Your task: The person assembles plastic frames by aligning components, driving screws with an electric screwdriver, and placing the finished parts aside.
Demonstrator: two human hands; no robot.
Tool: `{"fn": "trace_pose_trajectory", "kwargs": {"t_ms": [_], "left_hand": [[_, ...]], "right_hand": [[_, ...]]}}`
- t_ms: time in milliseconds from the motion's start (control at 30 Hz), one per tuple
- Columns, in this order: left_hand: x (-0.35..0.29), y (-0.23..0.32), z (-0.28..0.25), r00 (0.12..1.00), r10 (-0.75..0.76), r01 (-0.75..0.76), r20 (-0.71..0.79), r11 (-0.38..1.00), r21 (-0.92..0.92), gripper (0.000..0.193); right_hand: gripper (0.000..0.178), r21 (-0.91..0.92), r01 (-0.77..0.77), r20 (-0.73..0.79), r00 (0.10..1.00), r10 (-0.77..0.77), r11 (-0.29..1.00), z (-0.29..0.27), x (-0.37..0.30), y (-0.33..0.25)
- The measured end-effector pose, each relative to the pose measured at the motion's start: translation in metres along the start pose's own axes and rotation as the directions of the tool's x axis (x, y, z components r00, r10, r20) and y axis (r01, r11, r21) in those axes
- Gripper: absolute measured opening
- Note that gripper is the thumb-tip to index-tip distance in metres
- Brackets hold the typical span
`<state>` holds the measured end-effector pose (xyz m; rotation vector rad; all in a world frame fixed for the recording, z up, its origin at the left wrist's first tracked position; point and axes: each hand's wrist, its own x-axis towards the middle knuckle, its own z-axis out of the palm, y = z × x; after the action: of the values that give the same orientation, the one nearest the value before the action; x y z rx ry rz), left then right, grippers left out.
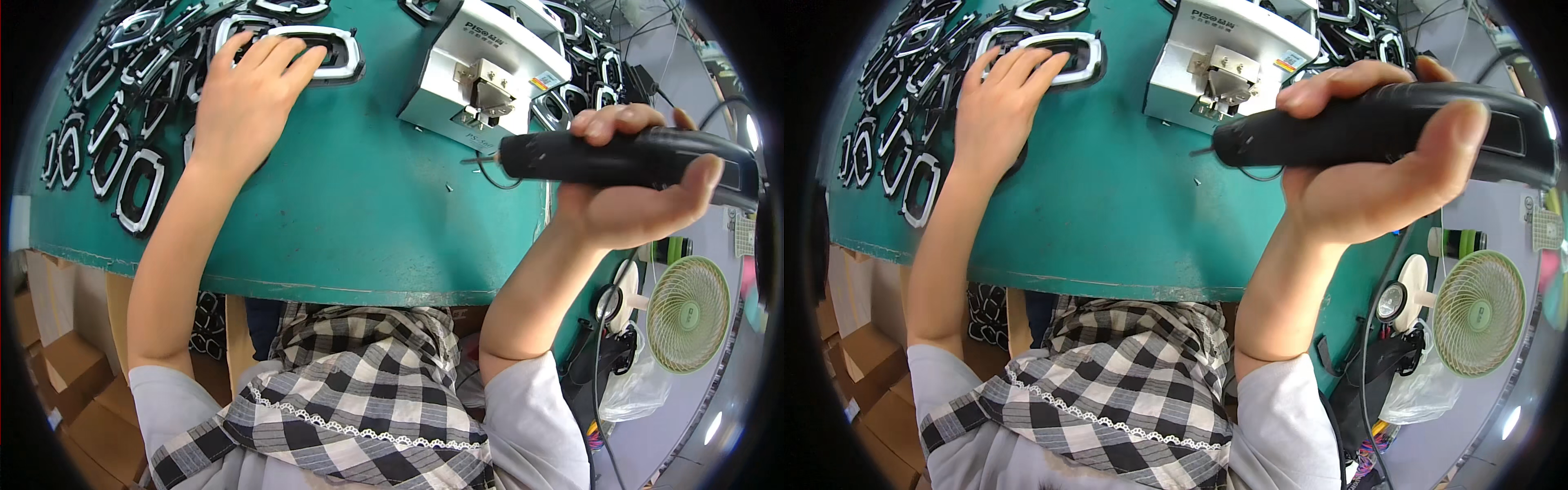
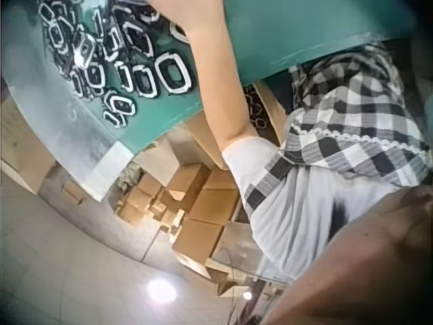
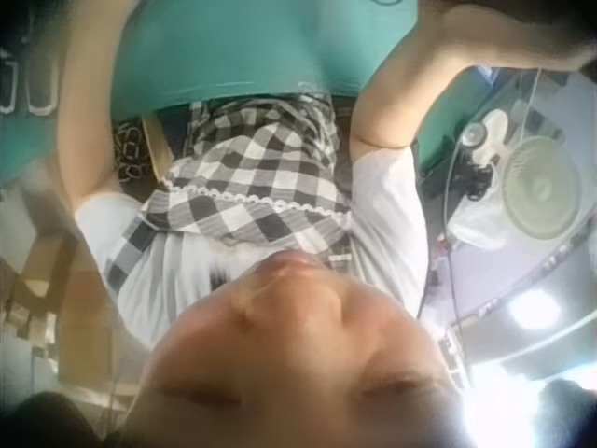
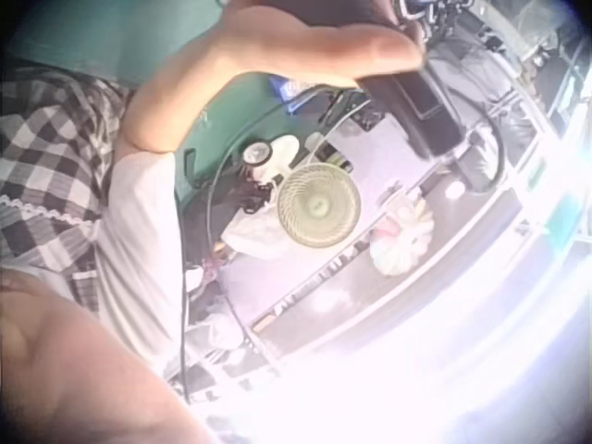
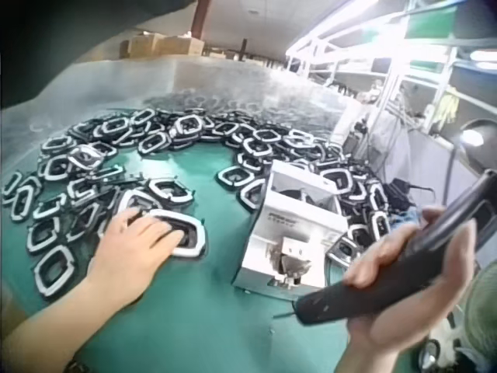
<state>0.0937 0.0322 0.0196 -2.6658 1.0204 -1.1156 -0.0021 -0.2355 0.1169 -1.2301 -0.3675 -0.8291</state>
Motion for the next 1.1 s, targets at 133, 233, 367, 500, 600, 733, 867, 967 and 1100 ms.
{"fn": "trace_pose_trajectory", "kwargs": {"t_ms": [133, 233, 367, 500, 600, 733, 867, 967, 1100], "left_hand": [[-0.026, 0.056, -0.056, 0.990, 0.061, -0.030, 0.128, 0.972, -0.231, 0.036], [-0.050, 0.093, -0.063, 0.968, 0.162, -0.082, 0.194, 0.927, -0.365, 0.038], [-0.044, 0.089, -0.064, 0.956, 0.175, -0.053, 0.234, 0.892, -0.449, 0.039], [-0.040, 0.087, -0.068, 0.953, 0.114, 0.076, 0.280, 0.804, -0.589, 0.051], [-0.032, 0.086, -0.070, 0.955, -0.069, 0.222, 0.287, 0.809, -0.545, 0.054], [-0.037, 0.086, -0.050, 0.897, -0.141, 0.381, 0.419, 0.727, -0.571, 0.063], [-0.035, 0.087, -0.048, 0.889, -0.130, 0.388, 0.438, 0.722, -0.573, 0.067], [-0.038, 0.086, -0.047, 0.886, -0.145, 0.404, 0.440, 0.708, -0.579, 0.068], [-0.038, 0.087, -0.047, 0.894, -0.148, 0.386, 0.423, 0.734, -0.559, 0.068]], "right_hand": [[0.053, -0.388, 0.152, -0.053, 0.981, -0.187, 0.909, 0.003, 0.028, 0.000], [0.048, -0.402, 0.227, 0.041, 0.972, -0.230, 0.887, 0.011, 0.041, 0.010], [0.049, -0.371, 0.254, 0.065, 0.967, -0.248, 0.893, 0.019, 0.040, 0.024], [0.053, -0.405, 0.223, 0.017, 0.971, -0.237, 0.887, 0.023, 0.034, 0.027], [0.053, -0.357, 0.206, 0.029, 0.977, -0.210, 0.911, 0.018, 0.033, 0.029], [0.052, -0.262, -0.022, 0.061, 0.997, 0.039, 0.965, 0.021, 0.015, 0.022], [0.053, -0.300, -0.066, 0.135, 0.985, 0.110, 0.952, 0.017, -0.017, 0.016], [0.056, -0.323, -0.088, 0.175, 0.973, 0.151, 0.942, 0.022, -0.034, 0.014], [0.059, -0.269, -0.149, 0.148, 0.970, 0.194, 0.951, 0.027, -0.047, 0.015]]}}
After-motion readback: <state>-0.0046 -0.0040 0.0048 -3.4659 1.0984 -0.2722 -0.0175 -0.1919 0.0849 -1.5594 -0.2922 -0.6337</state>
